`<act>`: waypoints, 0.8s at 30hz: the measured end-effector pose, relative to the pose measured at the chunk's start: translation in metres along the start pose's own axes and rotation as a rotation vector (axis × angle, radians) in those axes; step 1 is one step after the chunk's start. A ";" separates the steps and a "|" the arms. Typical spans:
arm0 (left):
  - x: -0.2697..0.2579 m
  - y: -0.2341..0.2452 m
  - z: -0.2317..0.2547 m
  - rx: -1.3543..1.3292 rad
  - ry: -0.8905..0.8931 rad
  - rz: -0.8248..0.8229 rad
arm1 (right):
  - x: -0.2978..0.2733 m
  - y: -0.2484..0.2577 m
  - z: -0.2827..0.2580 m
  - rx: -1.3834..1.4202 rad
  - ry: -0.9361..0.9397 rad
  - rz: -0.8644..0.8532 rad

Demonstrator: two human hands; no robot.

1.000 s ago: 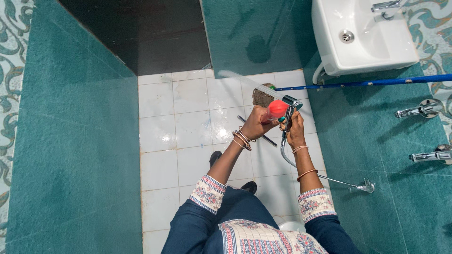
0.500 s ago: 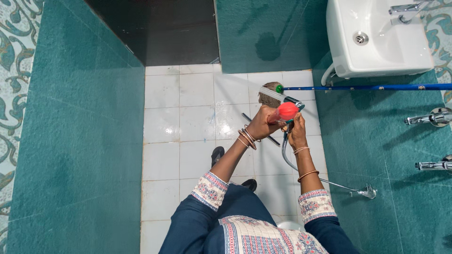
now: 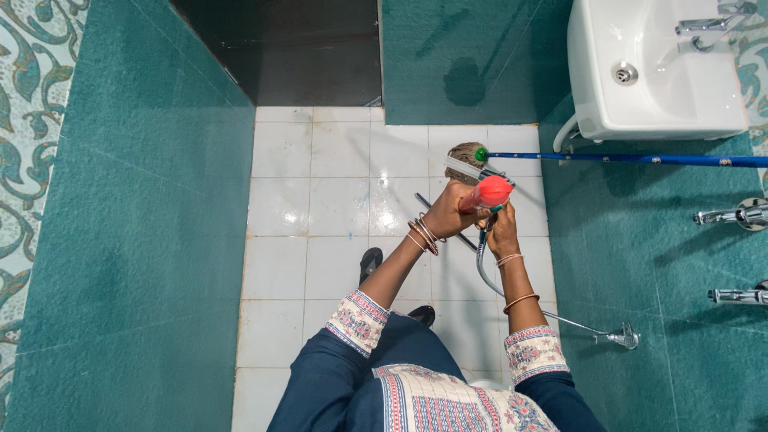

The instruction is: The person cleans a bathroom floor by spraying a cleaning solution from a bottle and then using a squeegee to push the liquid across the tiled surface towards a drain.

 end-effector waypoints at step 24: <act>0.001 0.005 -0.006 0.183 -0.114 0.186 | 0.027 -0.013 0.031 0.004 0.007 -0.050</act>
Point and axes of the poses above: each hand's wrist, its own x-axis towards the middle knuckle, its own y-axis out of the back of the hand, z = x × y, the point moved 2 cm from there along x, towards the middle knuckle, and after that the axes turned 14 degrees about y, right-handed, at the moved point
